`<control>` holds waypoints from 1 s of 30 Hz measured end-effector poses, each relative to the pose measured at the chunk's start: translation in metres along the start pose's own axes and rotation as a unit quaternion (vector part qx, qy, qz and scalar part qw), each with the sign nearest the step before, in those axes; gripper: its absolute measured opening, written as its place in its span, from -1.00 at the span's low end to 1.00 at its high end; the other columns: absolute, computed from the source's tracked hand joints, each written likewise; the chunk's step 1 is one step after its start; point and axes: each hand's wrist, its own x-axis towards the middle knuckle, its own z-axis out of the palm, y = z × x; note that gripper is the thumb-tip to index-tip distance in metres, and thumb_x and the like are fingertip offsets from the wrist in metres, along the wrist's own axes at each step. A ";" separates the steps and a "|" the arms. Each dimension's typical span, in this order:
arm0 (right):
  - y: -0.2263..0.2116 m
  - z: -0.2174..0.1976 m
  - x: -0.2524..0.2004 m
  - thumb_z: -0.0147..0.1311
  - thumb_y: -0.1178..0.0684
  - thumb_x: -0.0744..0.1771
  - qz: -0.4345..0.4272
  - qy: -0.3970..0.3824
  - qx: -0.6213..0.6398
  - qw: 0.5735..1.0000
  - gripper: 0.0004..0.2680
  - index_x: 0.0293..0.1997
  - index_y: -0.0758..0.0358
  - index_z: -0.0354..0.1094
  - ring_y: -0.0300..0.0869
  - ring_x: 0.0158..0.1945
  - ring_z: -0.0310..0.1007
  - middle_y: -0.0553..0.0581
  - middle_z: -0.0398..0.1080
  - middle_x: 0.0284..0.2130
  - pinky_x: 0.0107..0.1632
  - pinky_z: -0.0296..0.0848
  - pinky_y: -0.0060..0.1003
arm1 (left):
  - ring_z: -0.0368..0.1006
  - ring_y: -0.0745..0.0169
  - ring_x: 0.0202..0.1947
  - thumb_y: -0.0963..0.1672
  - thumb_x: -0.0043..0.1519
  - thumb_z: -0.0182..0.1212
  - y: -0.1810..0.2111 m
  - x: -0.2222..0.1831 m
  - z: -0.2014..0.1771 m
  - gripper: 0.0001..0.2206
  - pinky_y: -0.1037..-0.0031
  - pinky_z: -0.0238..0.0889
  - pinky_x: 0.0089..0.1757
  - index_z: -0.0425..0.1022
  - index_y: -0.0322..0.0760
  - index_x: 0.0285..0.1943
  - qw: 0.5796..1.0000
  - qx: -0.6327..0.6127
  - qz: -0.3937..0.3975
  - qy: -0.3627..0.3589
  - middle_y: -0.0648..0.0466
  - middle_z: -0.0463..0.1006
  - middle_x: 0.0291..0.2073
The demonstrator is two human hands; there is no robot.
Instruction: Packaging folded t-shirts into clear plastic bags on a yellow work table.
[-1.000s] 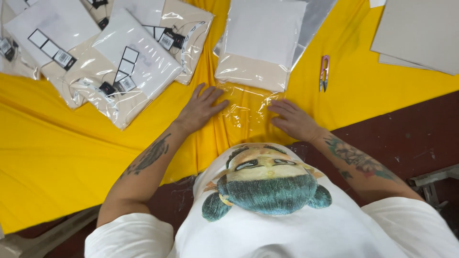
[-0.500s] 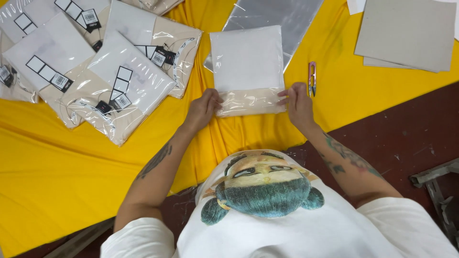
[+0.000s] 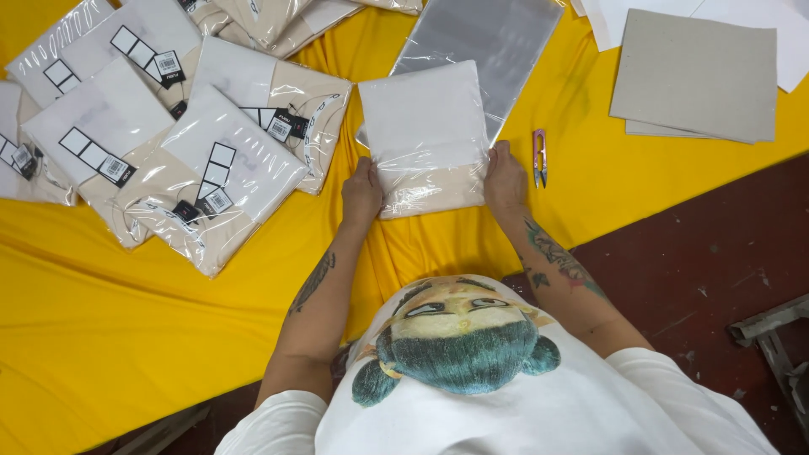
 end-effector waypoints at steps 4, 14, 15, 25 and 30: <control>-0.011 -0.008 0.007 -0.30 -0.06 0.49 0.038 -0.053 -0.062 0.996 -0.87 -0.02 0.08 0.14 0.27 -0.15 0.58 0.34 0.49 -0.37 -0.06 0.53 0.14 | 0.55 -0.43 -0.01 -0.05 0.45 -0.20 -0.004 0.012 0.007 -0.73 -0.02 0.42 0.01 0.39 -0.21 0.11 0.998 0.028 -0.040 -0.025 -0.37 0.60 -0.16; 0.010 -0.003 0.027 -0.15 -0.21 0.46 0.093 -0.109 -0.032 0.989 -0.79 0.10 0.02 0.21 0.27 0.01 0.53 0.38 0.52 -0.18 0.06 0.49 0.11 | 0.44 -0.20 0.12 -0.11 0.25 0.17 0.012 -0.020 0.028 -0.74 0.09 0.31 0.12 0.57 -0.11 0.11 0.939 0.059 0.326 0.094 -0.08 0.50 0.04; 0.026 0.011 0.036 -0.15 -0.21 0.46 0.086 -0.112 -0.034 0.989 -0.79 0.10 0.02 0.21 0.27 0.01 0.53 0.38 0.52 -0.18 0.06 0.49 0.11 | 0.44 -0.20 0.12 -0.11 0.25 0.17 0.012 -0.032 0.027 -0.74 0.09 0.31 0.12 0.57 -0.11 0.11 0.940 0.059 0.322 0.100 -0.08 0.50 0.04; -0.035 -0.041 0.025 -0.20 -0.08 0.48 0.143 -0.235 0.418 0.866 -0.71 0.16 0.35 0.29 -0.23 -0.45 0.29 0.04 0.25 -0.43 -0.53 0.24 -0.52 | 0.29 -0.47 0.29 -0.19 0.30 -0.15 -0.003 -0.034 -0.011 -0.40 -0.04 0.21 0.22 0.14 0.24 0.57 0.938 0.116 0.325 0.030 -0.31 0.33 0.29; -0.087 -0.129 0.024 -0.15 0.05 0.47 -0.148 -0.150 0.444 0.871 -0.85 0.10 0.29 0.17 -0.19 -0.12 0.29 0.10 0.24 -0.24 -0.01 0.37 -0.29 | 0.43 -0.28 0.22 -0.28 0.25 -0.09 0.074 -0.061 -0.147 -0.43 0.07 0.29 0.20 0.38 0.07 0.45 0.963 -0.028 0.227 -0.146 -0.22 0.50 0.23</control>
